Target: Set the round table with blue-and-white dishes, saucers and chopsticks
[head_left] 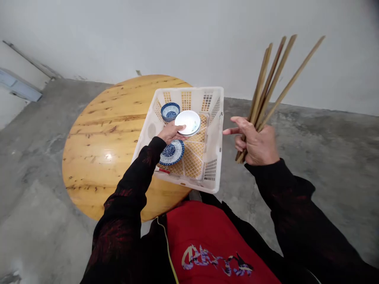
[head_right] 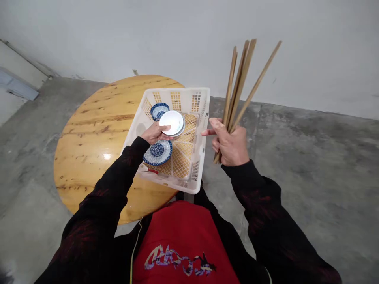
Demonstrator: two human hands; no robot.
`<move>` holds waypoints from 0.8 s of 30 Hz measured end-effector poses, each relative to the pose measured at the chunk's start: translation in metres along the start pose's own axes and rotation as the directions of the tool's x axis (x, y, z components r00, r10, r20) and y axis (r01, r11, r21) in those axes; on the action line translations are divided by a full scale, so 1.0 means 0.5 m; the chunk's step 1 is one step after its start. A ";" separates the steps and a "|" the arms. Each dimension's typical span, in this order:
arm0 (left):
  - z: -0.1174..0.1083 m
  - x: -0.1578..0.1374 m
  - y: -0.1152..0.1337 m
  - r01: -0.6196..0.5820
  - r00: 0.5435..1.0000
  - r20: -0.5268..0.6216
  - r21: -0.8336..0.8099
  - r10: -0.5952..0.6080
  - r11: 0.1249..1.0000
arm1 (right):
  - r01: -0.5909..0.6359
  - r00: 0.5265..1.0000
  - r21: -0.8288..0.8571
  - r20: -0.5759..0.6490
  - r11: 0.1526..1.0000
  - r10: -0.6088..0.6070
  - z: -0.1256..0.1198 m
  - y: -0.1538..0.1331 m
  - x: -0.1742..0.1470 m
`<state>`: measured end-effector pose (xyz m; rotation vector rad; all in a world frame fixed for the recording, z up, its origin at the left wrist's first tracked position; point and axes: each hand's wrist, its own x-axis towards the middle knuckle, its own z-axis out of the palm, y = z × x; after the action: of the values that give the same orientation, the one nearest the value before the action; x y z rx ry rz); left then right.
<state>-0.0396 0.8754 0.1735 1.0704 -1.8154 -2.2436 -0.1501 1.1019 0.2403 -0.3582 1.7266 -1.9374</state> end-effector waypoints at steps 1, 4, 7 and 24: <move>-0.002 0.014 -0.006 0.023 1.000 0.003 0.027 -0.023 0.999 | -0.006 1.000 0.007 0.000 1.000 0.006 -0.012 -0.001 0.003; -0.005 0.057 -0.031 0.062 0.998 0.026 0.114 -0.065 0.992 | -0.030 0.999 0.021 -0.011 0.999 0.030 -0.045 0.004 0.010; -0.005 0.103 -0.056 0.095 0.993 0.049 0.222 -0.109 0.970 | -0.050 0.998 0.021 -0.033 0.999 0.050 -0.076 0.013 0.017; -0.025 0.290 -0.114 0.044 0.905 0.338 0.530 -0.258 0.847 | -0.061 0.986 -0.001 -0.158 0.998 0.060 -0.165 0.023 0.031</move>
<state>-0.1217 0.8160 0.0543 0.8770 -2.7087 -2.2463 -0.2032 1.1623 0.2142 -0.1560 1.8204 -1.9630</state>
